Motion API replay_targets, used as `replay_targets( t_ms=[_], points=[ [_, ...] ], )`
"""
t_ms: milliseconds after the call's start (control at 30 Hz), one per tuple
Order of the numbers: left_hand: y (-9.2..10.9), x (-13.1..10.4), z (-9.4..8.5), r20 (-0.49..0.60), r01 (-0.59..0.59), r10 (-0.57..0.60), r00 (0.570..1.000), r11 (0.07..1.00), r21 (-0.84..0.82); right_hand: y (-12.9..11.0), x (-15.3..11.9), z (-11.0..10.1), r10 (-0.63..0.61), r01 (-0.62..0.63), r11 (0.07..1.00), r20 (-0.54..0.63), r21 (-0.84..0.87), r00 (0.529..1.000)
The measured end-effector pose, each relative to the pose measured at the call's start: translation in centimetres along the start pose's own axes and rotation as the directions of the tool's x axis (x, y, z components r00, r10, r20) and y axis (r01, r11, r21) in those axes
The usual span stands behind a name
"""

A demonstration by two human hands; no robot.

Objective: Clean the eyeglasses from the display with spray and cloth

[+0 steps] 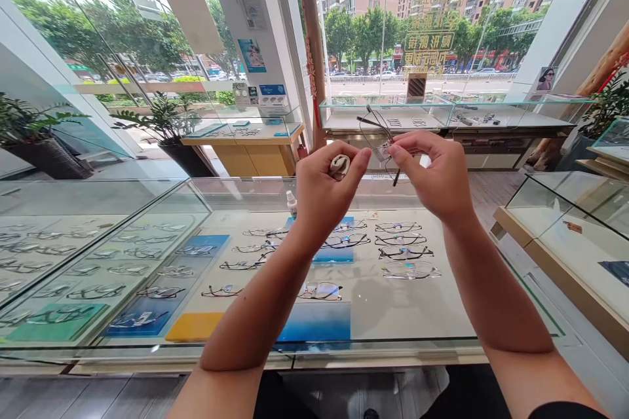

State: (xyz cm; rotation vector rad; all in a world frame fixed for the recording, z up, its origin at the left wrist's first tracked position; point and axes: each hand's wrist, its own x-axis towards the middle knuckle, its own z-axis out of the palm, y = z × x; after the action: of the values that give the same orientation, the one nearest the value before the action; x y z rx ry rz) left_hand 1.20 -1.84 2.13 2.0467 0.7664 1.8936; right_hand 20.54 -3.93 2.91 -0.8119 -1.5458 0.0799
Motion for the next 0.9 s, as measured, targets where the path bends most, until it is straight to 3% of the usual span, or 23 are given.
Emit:
replay_targets(
  t_ms=[100, 300, 500, 700, 767, 833, 900],
  points=[
    [0.4, -0.2, 0.4, 0.14, 0.171, -0.154, 0.978, 0.977, -0.124, -0.6, -0.7, 1.4, -0.103, 0.097, 0.988, -0.046, -0.12, 0.994],
    [-0.5, 0.6, 0.3, 0.2, 0.366, -0.321, 0.926, 0.893, -0.262, -1.2, -1.7, 3.0, -0.211, 0.195, 0.931, -0.02, -0.31, 0.977],
    [-0.9, 1.2, -0.5, 0.2, 0.314, -0.274, 0.941, 0.926, -0.209, -1.6, -2.0, 3.1, -0.17, 0.175, 0.949, 0.041, -0.261, 0.985],
    [-2.0, 2.0, -2.1, 0.211, 0.219, -0.219, 0.953, 0.975, 0.022, -2.8, -1.7, 2.1, -0.041, 0.058, 0.986, 0.114, -0.154, 0.993],
    [-3.0, 2.3, -3.0, 0.256, 0.205, -0.221, 0.941, 0.975, 0.089, -3.0, -1.2, 1.1, 0.023, 0.003, 0.985, 0.149, -0.172, 0.989],
    [-4.2, 2.5, -3.9, 0.323, 0.171, -0.21, 0.923, 0.974, 0.147, -3.1, -0.7, -0.2, 0.052, -0.03, 0.976, 0.101, -0.215, 0.994],
    [-5.3, 2.4, -4.5, 0.397, 0.199, -0.264, 0.879, 0.96, 0.198, -3.2, -0.2, -1.5, 0.061, -0.044, 0.969, 0.064, -0.244, 0.996]
  ],
)
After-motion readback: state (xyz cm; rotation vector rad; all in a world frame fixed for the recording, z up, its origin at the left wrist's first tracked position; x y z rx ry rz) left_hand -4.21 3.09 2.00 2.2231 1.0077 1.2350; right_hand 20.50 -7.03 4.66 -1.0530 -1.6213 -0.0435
